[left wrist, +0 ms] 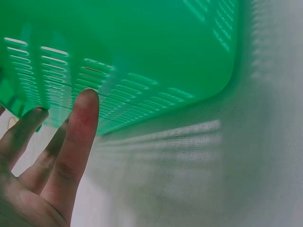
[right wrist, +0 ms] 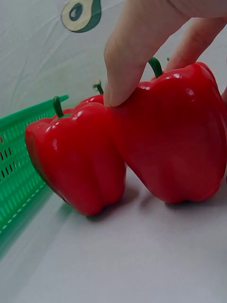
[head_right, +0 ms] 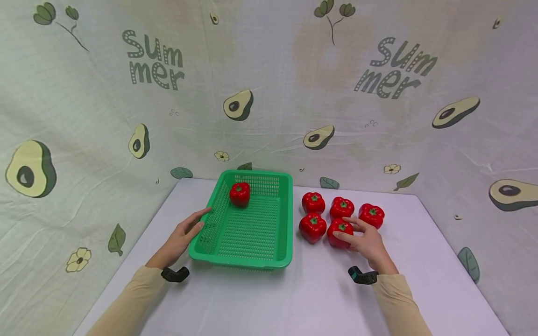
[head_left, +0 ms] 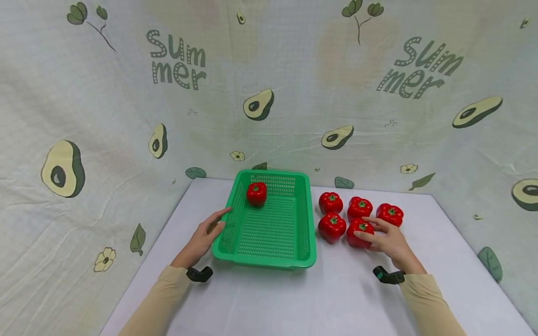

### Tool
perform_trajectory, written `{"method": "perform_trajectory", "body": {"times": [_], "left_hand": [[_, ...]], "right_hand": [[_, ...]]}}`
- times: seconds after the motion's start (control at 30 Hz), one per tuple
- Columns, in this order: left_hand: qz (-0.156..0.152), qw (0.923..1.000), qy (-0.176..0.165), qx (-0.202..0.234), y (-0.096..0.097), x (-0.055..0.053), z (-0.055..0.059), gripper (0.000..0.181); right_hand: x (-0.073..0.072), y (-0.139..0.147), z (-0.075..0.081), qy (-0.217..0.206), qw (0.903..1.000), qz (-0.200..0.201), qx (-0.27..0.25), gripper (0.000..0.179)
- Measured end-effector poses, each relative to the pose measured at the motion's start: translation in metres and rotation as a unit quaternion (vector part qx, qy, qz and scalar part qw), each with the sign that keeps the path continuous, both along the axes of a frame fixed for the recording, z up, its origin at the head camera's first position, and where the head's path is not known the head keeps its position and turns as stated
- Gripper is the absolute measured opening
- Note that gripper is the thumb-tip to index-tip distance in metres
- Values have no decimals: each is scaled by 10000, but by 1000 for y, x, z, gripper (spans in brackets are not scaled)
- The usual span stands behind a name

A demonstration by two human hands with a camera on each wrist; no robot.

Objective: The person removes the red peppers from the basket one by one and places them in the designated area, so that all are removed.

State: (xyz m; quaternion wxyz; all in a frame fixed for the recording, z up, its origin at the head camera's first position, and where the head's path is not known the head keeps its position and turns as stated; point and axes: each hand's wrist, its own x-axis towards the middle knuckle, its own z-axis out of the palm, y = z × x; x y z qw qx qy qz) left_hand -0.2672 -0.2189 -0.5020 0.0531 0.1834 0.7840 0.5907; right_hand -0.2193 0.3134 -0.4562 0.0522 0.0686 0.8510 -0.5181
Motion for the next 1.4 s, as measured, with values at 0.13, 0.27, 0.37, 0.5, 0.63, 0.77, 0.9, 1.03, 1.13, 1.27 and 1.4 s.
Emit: {"method": "perform_trajectory", "body": {"times": [0.13, 0.27, 0.37, 0.5, 0.63, 0.77, 0.9, 1.03, 1.13, 1.27, 1.4], "left_hand": [[82, 9999, -75, -42, 2, -1, 1, 47], [126, 9998, -132, -35, 3, -2, 1, 46], [107, 9999, -127, -13, 4, -2, 0, 46], [98, 9999, -119, 17, 3, 0, -2, 47], [80, 9999, -125, 2, 2, 1, -3, 47], [65, 9999, -109, -15, 3, 0, -3, 47], [39, 10000, -63, -14, 5, -1, -2, 47], [93, 9999, -126, -46, 8, -2, 0, 46], [69, 9999, -98, -72, 9, -2, 1, 46], [38, 10000, -67, -11, 6, -2, -2, 47], [85, 9999, -67, 84, 3, -2, -3, 47]], "right_hand": [[1, 1, 0, 3, 10000, -47, 1, 89], [1, 1, 1, 11, 10000, -67, -7, 89], [3, 1, 1, 12, 10000, -79, -20, 89], [6, 1, 3, -33, 10000, -58, -72, 90], [10, 3, 11, -75, 9999, 19, 72, 91], [13, 4, 24, 64, 9987, 92, 492, 91], [12, 2, 39, 262, 9946, 111, 999, 92], [11, -8, 55, 518, 9841, 79, 1695, 90], [8, -23, 66, 864, 9743, -47, 2082, 82], [2, -51, 78, 1415, 9655, -273, 2168, 71], [0, -76, 82, 1757, 9618, -364, 2067, 66]]}}
